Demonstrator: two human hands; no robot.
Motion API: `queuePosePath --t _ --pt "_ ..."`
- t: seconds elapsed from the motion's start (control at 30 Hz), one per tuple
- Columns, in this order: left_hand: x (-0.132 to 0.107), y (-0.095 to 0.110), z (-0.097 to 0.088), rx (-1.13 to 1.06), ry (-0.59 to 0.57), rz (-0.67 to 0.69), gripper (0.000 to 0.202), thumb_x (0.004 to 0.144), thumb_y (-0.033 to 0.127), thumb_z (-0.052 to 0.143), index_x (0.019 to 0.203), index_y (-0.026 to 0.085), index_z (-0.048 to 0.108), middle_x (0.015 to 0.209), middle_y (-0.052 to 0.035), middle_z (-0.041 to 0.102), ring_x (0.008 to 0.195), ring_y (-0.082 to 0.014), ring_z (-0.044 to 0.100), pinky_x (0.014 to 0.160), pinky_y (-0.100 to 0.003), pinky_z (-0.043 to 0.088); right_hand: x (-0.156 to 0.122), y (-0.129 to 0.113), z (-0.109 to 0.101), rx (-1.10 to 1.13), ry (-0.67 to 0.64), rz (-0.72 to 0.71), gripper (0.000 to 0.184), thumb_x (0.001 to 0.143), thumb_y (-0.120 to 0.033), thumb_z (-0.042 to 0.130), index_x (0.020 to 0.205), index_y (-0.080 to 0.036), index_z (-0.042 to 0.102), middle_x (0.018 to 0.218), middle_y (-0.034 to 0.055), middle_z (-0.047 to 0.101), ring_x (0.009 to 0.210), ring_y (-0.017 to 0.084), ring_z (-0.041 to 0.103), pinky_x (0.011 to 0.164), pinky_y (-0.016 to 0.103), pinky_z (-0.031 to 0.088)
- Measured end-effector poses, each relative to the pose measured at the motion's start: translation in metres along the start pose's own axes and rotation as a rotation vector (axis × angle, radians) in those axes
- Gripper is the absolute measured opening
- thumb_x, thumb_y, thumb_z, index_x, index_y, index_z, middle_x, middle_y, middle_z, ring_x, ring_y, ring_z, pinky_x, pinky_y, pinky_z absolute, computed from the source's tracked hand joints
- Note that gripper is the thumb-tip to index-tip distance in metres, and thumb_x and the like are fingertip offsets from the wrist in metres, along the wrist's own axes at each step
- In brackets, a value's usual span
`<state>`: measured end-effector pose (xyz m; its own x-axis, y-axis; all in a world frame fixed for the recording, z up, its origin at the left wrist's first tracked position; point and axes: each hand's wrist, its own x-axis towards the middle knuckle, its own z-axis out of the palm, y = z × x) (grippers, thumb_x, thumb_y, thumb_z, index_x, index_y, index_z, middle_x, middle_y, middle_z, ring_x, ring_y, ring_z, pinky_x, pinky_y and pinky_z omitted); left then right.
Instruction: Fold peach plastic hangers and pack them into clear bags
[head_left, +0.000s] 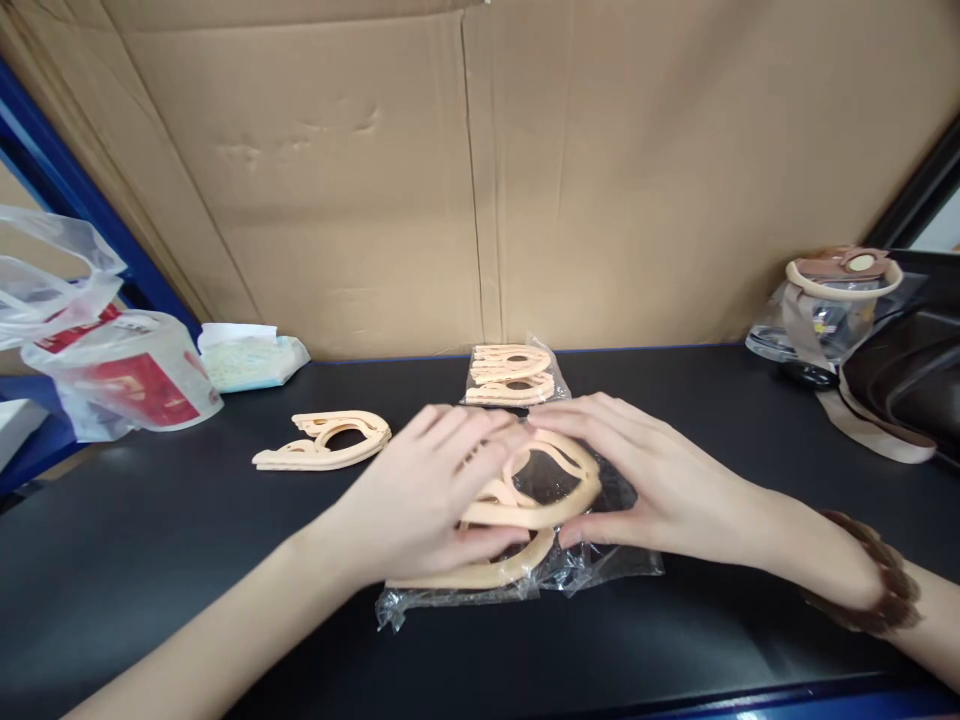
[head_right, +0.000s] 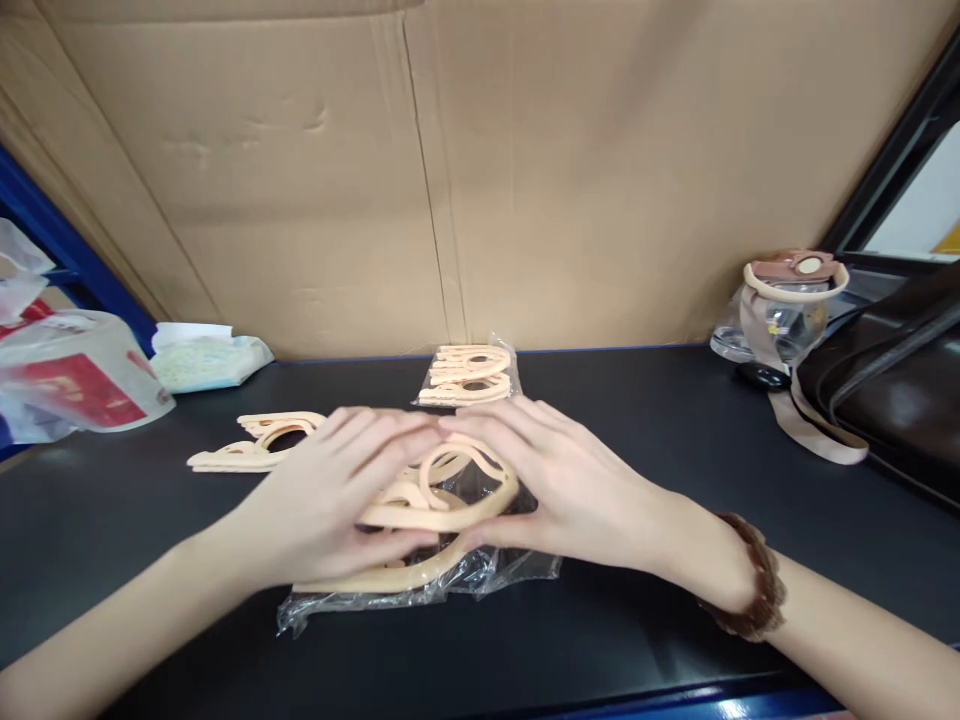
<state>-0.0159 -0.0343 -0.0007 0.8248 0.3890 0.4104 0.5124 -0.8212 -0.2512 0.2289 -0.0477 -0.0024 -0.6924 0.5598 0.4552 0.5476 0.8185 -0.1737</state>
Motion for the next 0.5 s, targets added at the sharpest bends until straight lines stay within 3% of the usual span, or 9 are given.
queuePosePath --t 0.13,0.27,0.5 --pt "0.001 0.018 0.003 0.11 0.062 0.108 0.06 0.09 0.056 0.045 0.133 0.014 0.042 0.122 -0.0141 0.06 0.103 -0.0286 0.056 0.087 -0.042 0.039 -0.002 -0.004 0.001 0.01 -0.023 -0.034 0.076 0.078 -0.058 0.064 0.138 -0.022 0.034 0.13 0.0082 0.055 0.119 0.023 0.05 0.099 0.038 0.042" --pt "0.002 0.016 0.001 0.14 0.142 0.081 0.061 0.087 0.057 0.049 0.127 0.01 0.045 0.113 -0.017 0.063 0.1 -0.0296 0.056 0.082 -0.041 0.042 -0.003 -0.007 -0.001 -0.034 0.01 -0.03 0.078 0.077 -0.058 0.064 0.14 -0.022 0.034 0.14 0.0101 0.046 0.129 0.026 0.041 0.105 0.04 0.037" --pt "0.003 0.014 0.001 0.136 0.235 0.085 0.057 0.084 0.054 0.057 0.116 0.008 0.05 0.105 -0.0167 0.065 0.096 -0.0281 0.059 0.079 -0.039 0.044 -0.003 -0.014 0.002 -0.078 0.095 -0.046 0.069 0.081 -0.038 0.065 0.139 -0.017 0.034 0.135 0.0094 0.051 0.126 0.021 0.045 0.104 0.036 0.04"
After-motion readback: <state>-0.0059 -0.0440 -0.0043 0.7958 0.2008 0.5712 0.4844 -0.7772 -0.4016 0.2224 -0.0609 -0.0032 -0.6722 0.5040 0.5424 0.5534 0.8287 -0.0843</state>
